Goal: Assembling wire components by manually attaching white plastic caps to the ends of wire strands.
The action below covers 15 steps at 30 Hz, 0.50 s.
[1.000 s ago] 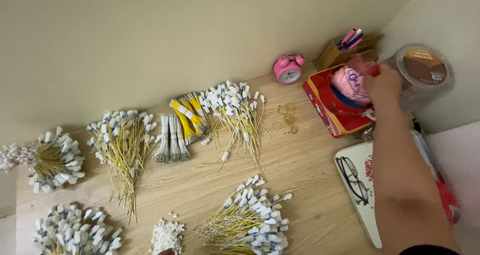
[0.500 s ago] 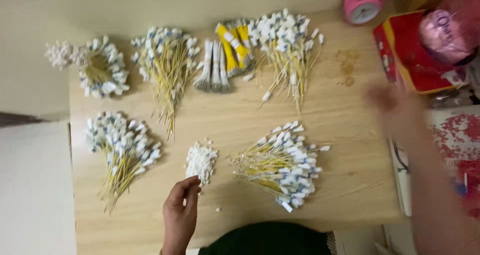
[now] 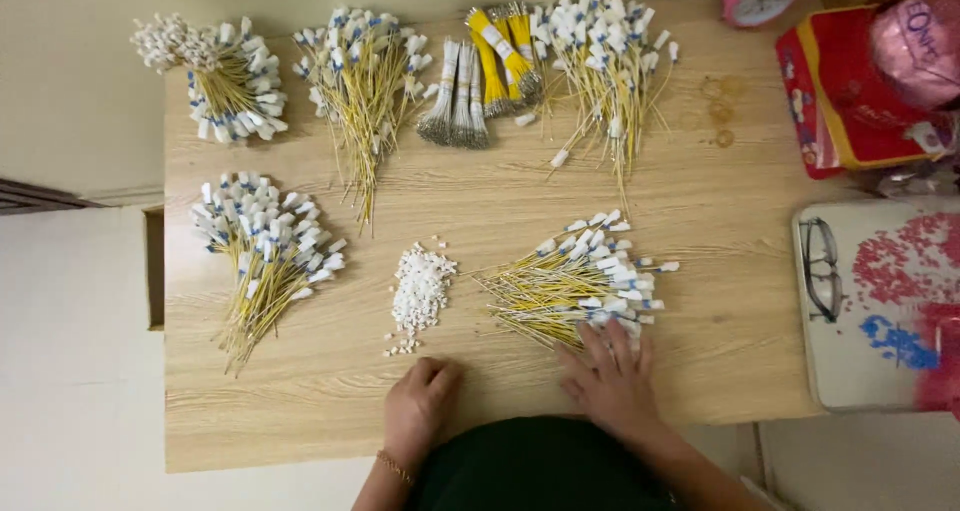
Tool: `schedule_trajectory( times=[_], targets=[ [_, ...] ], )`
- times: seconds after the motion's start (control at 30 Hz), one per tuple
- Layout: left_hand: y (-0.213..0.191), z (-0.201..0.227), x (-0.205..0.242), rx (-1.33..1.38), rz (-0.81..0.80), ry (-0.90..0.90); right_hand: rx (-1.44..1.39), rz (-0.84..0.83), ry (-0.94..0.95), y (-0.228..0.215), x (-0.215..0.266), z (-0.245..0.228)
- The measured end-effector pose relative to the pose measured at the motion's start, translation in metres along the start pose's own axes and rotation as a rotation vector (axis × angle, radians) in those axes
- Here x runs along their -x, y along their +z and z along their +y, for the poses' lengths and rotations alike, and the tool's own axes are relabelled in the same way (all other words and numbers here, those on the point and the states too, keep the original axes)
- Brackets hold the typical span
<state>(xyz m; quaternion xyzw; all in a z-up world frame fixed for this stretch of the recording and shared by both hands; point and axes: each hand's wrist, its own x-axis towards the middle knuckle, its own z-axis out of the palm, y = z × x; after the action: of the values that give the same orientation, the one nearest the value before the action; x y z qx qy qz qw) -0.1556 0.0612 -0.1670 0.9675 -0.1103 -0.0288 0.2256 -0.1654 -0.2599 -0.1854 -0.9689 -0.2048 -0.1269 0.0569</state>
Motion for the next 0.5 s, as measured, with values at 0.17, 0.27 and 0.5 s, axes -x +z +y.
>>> schedule_trajectory(
  times=[0.17,0.27,0.5],
  targets=[
    [0.002,-0.004,-0.023,-0.106,0.15,0.032,0.033,-0.027,0.021,0.006,-0.035,0.017],
    [0.005,-0.009,-0.047,-0.069,0.212,0.009,0.07,0.007,0.052,0.009,-0.053,0.03],
    [0.007,-0.023,-0.074,-0.305,0.327,-0.018,0.008,0.193,0.064,0.006,-0.079,0.043]
  ],
)
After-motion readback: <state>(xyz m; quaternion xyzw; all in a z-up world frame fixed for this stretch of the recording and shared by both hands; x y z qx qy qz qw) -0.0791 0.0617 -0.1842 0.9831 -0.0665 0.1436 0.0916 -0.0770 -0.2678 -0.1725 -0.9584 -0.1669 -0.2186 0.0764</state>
